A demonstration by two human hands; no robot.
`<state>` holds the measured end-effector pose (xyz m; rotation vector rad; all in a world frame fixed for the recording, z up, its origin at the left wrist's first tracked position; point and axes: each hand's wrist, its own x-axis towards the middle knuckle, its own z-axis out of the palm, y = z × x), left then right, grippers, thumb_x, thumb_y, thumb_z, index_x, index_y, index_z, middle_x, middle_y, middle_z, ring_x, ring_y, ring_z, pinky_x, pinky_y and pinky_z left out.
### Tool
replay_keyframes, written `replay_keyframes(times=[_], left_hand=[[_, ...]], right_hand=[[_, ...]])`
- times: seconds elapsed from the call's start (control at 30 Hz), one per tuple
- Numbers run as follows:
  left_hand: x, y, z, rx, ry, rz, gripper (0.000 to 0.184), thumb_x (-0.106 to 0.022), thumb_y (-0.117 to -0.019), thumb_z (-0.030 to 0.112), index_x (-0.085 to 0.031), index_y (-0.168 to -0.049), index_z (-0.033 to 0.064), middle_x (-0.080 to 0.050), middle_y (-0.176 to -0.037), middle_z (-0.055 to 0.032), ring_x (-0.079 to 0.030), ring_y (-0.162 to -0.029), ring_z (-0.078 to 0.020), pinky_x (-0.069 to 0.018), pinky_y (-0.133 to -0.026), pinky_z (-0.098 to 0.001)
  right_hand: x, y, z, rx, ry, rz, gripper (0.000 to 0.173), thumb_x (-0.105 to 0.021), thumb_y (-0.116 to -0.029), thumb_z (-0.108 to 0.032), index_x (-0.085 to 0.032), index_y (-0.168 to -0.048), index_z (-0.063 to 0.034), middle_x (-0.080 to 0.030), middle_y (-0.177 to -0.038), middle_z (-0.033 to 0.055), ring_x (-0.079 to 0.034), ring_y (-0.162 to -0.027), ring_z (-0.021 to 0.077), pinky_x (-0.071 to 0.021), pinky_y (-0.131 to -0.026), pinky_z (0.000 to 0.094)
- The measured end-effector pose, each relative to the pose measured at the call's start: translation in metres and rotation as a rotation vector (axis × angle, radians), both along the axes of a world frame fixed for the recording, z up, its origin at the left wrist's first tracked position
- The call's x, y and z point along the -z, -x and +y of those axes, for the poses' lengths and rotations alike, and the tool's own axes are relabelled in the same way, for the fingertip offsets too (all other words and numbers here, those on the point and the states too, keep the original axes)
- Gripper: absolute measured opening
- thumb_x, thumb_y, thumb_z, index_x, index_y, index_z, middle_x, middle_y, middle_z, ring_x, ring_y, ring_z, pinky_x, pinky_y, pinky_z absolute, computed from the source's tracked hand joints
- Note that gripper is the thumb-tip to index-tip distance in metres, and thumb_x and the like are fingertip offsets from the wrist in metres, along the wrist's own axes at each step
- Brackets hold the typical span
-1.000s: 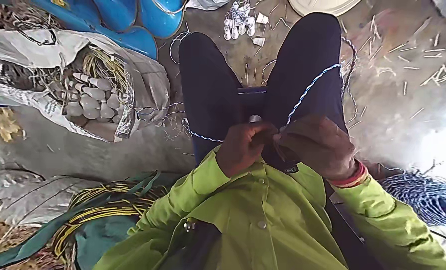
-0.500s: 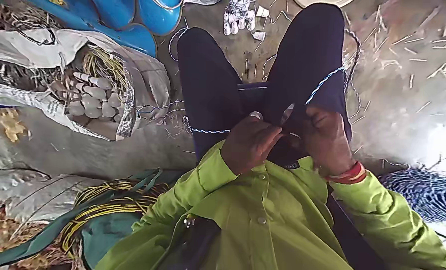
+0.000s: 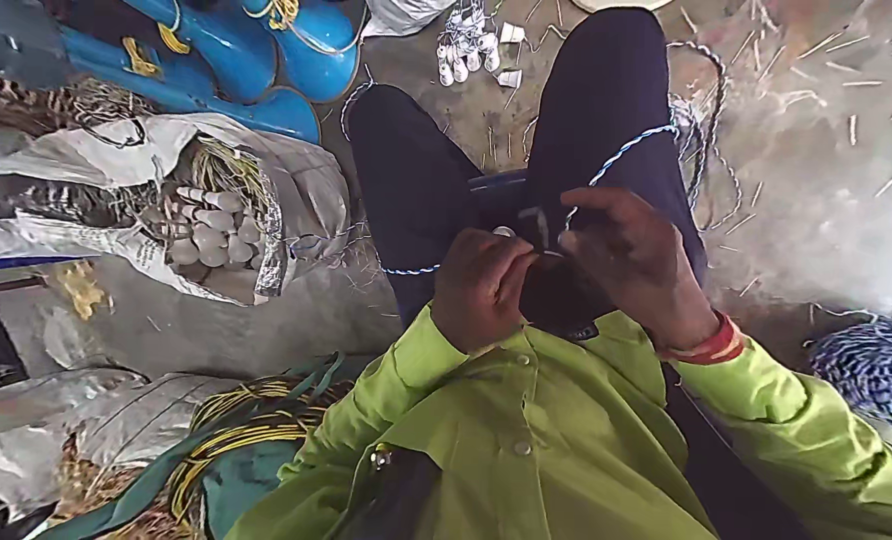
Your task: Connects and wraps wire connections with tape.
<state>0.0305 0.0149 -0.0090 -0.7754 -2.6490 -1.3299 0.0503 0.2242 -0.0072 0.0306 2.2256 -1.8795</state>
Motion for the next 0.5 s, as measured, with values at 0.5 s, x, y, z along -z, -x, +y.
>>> replay_keyframes(times=[0.5], left_hand=[[-0.011, -0.003, 0.001, -0.068, -0.306, -0.368, 0.012, -0.071, -0.0912, 0.001, -0.072, -0.101, -0.0042, -0.07, -0.094, -0.0089, -0.069, -0.082, -0.0107, -0.0615, -0.07, -0.0249]], right_hand=[[0.017, -0.015, -0.024, 0.239, 0.154, -0.07, 0.047, -0.062, -0.0941, -0.016, -0.049, -0.138, -0.0053, -0.069, -0.109, 0.0006, -0.068, -0.09, 0.0055, -0.059, -0.077, 0.024]])
